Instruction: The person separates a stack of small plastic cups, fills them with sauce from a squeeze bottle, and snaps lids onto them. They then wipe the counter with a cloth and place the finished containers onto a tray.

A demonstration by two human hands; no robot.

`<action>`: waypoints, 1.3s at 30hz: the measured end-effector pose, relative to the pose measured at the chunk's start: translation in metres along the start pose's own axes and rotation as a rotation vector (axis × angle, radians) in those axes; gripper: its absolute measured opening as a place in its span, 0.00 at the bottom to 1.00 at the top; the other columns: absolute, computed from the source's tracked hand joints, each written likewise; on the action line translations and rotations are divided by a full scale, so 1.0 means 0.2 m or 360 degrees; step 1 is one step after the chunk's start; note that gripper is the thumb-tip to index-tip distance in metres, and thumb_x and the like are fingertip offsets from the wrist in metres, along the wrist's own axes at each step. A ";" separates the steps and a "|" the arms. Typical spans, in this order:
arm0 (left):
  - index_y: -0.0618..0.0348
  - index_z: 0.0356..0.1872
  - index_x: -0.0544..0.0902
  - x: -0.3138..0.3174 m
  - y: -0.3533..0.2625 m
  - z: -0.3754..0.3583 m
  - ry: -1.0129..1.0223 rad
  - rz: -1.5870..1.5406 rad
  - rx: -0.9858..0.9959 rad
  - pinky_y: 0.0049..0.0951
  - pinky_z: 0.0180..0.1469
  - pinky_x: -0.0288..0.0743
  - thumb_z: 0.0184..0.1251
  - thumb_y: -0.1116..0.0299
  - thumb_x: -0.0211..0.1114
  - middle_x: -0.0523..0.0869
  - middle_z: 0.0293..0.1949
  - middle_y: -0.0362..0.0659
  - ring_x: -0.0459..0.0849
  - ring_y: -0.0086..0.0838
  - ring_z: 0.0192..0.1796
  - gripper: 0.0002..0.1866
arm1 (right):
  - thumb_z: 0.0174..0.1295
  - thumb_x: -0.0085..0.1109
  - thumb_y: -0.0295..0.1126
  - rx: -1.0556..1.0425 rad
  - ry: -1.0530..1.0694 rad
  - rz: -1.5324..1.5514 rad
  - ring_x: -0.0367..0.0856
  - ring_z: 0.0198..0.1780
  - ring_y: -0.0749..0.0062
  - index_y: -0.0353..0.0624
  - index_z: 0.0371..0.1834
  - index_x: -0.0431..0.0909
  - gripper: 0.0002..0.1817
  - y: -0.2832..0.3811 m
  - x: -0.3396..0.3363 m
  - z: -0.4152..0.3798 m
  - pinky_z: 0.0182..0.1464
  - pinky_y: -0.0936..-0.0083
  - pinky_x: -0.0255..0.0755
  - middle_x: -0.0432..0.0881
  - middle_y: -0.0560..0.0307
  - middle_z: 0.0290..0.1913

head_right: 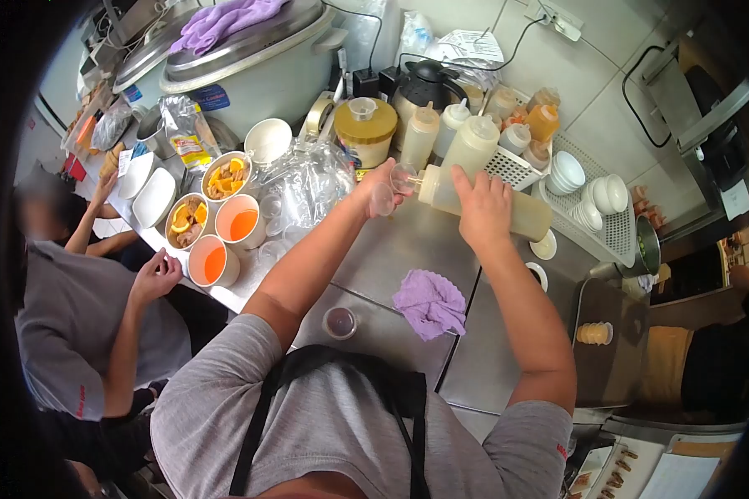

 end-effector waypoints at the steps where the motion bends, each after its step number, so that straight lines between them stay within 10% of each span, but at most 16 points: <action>1: 0.55 0.37 0.71 0.00 0.01 -0.02 -0.0007 0.0027 -0.0009 0.24 0.13 0.58 0.64 0.44 0.38 0.77 0.22 0.47 0.66 0.26 0.12 0.24 | 0.37 0.55 0.19 -0.0019 -0.0016 -0.0020 0.67 0.46 0.58 0.54 0.57 0.62 0.37 0.00 -0.01 0.00 0.52 0.63 0.59 0.69 0.52 0.45; 25: 0.53 0.32 0.72 -0.16 -0.07 -0.30 0.0118 -0.0397 -0.0127 0.17 0.13 0.52 0.64 0.45 0.34 0.76 0.22 0.43 0.64 0.22 0.16 0.24 | 0.34 0.60 0.20 -0.0140 -0.0288 0.0193 0.69 0.46 0.61 0.52 0.54 0.65 0.36 0.20 -0.06 0.03 0.52 0.66 0.59 0.71 0.56 0.42; 34: 0.53 0.32 0.72 -0.08 -0.02 -0.38 0.0316 -0.0558 -0.0150 0.17 0.14 0.54 0.64 0.46 0.35 0.76 0.23 0.43 0.65 0.22 0.16 0.23 | 0.30 0.71 0.32 0.0693 -0.0381 0.2018 0.58 0.60 0.51 0.38 0.59 0.50 0.50 0.06 0.28 -0.02 0.62 0.61 0.50 0.61 0.40 0.56; 39: 0.54 0.30 0.71 -0.02 0.02 -0.47 0.0363 -0.0659 -0.0076 0.18 0.14 0.57 0.64 0.47 0.34 0.75 0.20 0.42 0.66 0.22 0.16 0.23 | 0.30 0.72 0.41 0.0271 -0.0969 0.1169 0.52 0.61 0.47 0.41 0.58 0.53 0.49 0.26 -0.05 -0.21 0.60 0.55 0.49 0.52 0.40 0.59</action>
Point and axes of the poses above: each hand's wrist, its own z-axis towards the middle knuckle, its own x-axis out of the palm, y = z × x, the point moved 7 cm from there along z, towards the middle knuckle
